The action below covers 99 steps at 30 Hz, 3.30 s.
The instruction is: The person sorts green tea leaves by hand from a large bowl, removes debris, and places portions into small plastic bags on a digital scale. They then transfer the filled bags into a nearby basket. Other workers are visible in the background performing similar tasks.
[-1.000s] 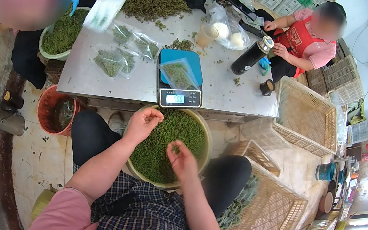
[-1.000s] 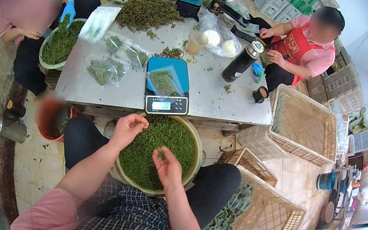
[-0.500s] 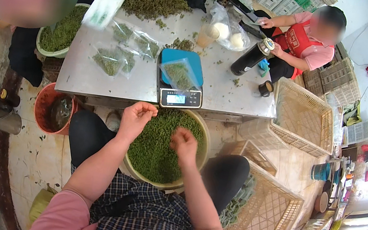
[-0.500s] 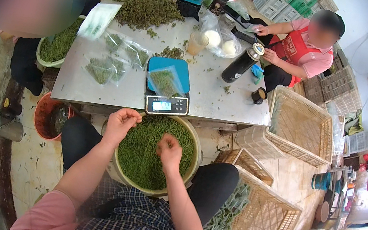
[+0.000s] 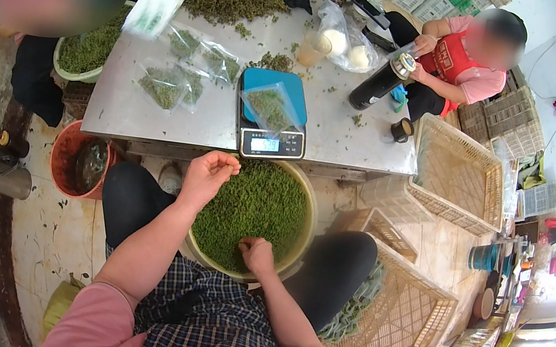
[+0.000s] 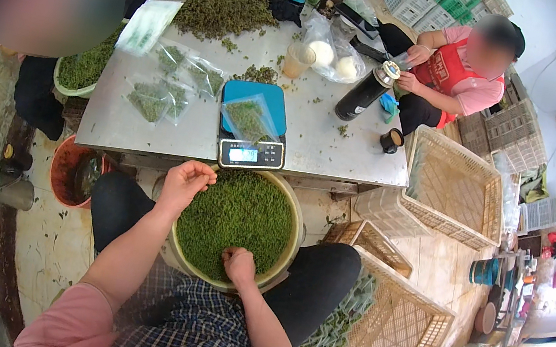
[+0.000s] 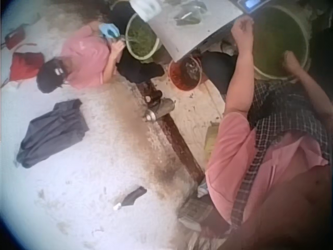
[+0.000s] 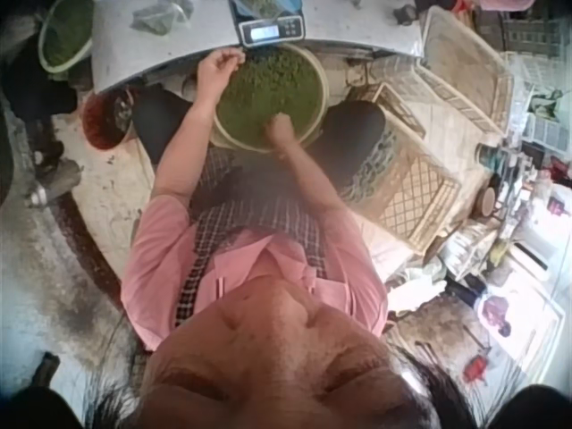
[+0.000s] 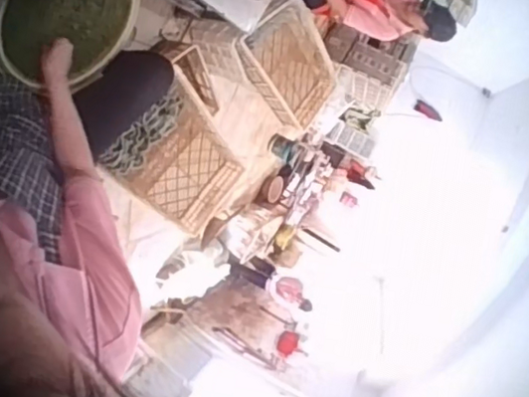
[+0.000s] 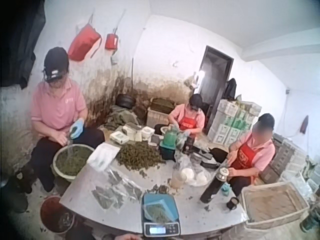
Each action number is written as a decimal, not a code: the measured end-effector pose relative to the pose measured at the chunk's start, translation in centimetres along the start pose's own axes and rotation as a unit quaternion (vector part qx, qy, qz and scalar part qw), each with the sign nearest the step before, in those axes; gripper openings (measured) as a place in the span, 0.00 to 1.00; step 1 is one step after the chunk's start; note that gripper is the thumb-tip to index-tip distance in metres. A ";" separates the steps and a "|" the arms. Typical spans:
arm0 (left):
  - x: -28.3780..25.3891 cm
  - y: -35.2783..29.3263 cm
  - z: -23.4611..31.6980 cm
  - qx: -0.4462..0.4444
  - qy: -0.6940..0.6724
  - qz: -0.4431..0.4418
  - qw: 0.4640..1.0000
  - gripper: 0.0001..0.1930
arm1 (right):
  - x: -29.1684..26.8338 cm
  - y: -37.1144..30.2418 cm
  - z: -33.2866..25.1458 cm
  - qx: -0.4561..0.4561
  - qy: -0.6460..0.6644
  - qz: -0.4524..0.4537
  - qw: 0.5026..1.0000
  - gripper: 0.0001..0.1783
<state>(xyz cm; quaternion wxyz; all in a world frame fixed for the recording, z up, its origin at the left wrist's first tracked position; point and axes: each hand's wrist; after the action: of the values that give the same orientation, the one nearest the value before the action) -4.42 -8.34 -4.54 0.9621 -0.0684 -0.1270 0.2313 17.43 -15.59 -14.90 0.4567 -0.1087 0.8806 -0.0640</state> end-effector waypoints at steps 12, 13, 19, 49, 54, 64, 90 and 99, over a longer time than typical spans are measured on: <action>-0.3 -0.3 0.2 0.044 0.051 0.016 0.998 0.07 | -10.5 6.6 -9.7 -0.126 0.037 0.284 0.950 0.20; -0.2 -0.2 0.2 0.072 0.072 0.021 0.995 0.07 | -10.9 8.4 -10.8 -0.170 0.045 0.334 0.926 0.19; 1.4 -1.2 3.7 0.322 0.296 0.134 0.889 0.26 | -15.9 14.7 -17.6 -0.395 -0.008 0.387 0.833 0.06; 4.2 -5.2 -1.4 0.142 0.262 -0.106 0.949 0.21 | -21.2 0.8 -13.3 -0.316 -0.036 0.126 0.940 0.14; 8.0 -8.3 2.4 0.092 0.248 -0.208 0.942 0.28 | -23.1 -2.0 -9.3 -0.285 0.049 0.363 0.886 0.16; 8.1 -4.9 2.0 0.167 0.311 -0.195 0.915 0.23 | -30.1 -6.4 16.2 0.107 0.248 0.607 0.747 0.08; -13.5 14.7 2.4 0.043 -0.127 0.489 0.862 0.14 | -25.7 0.4 30.8 0.146 0.136 0.478 0.856 0.12; -14.3 14.0 7.5 -0.061 -0.135 0.369 0.918 0.07 | -25.7 2.1 5.9 -0.036 0.382 0.369 0.847 0.08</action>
<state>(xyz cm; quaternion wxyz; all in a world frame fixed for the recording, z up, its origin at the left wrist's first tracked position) -24.73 -2.05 -3.09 0.7761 -0.1372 -0.2349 0.5689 36.32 -7.18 1.58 0.0703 0.2413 0.9622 0.1048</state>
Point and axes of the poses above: each hand's wrist, its own y-axis towards the middle knuckle, its own x-axis out of the palm, z = x × y, and after that the axes turned 13 degrees about z, right-handed
